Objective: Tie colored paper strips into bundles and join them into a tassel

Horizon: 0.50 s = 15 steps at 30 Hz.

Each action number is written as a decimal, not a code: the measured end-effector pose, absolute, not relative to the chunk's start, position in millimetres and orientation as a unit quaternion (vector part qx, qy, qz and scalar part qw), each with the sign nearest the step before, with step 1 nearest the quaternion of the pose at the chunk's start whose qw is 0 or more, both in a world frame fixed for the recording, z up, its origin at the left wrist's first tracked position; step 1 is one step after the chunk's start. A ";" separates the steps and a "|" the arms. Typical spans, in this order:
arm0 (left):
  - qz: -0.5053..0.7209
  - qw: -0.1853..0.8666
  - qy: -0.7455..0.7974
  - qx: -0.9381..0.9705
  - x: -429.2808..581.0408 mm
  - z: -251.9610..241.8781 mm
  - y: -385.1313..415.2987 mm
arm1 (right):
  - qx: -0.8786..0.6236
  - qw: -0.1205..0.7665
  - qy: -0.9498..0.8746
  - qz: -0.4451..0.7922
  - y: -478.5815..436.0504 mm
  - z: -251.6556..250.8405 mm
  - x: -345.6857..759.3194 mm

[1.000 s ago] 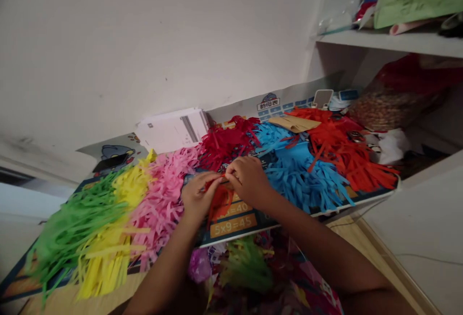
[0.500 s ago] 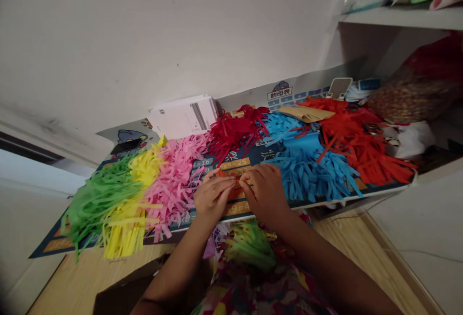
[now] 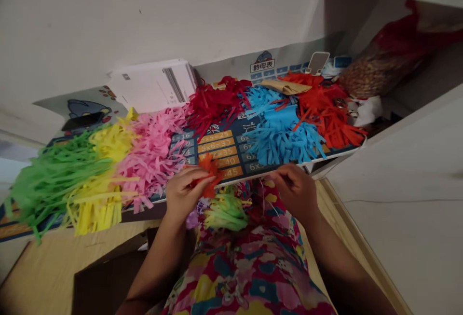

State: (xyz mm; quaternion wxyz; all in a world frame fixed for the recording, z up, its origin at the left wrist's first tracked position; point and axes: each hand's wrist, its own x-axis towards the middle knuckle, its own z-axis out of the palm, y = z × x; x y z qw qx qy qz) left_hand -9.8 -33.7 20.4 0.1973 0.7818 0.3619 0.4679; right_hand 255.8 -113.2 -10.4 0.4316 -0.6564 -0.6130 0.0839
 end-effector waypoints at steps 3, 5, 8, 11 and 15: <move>0.477 0.235 0.360 0.766 -16.5 14.1 -48.0 | -0.724 0.270 -0.621 0.131 -130.2 -70.0 264.1; 0.474 0.257 0.360 0.762 -16.7 11.2 -55.8 | -0.735 0.221 -0.626 0.137 -136.0 -101.2 264.3; 0.462 0.280 0.356 0.762 -14.9 10.1 -62.1 | -0.715 0.183 -0.655 0.162 -148.9 -122.5 266.9; 0.460 0.302 0.360 0.753 -13.2 11.2 -60.6 | -0.643 0.150 -0.717 0.224 -172.2 -124.8 271.2; 0.474 0.344 0.346 0.733 -9.5 10.7 -50.3 | -0.585 0.116 -0.750 0.286 -195.1 -125.4 269.0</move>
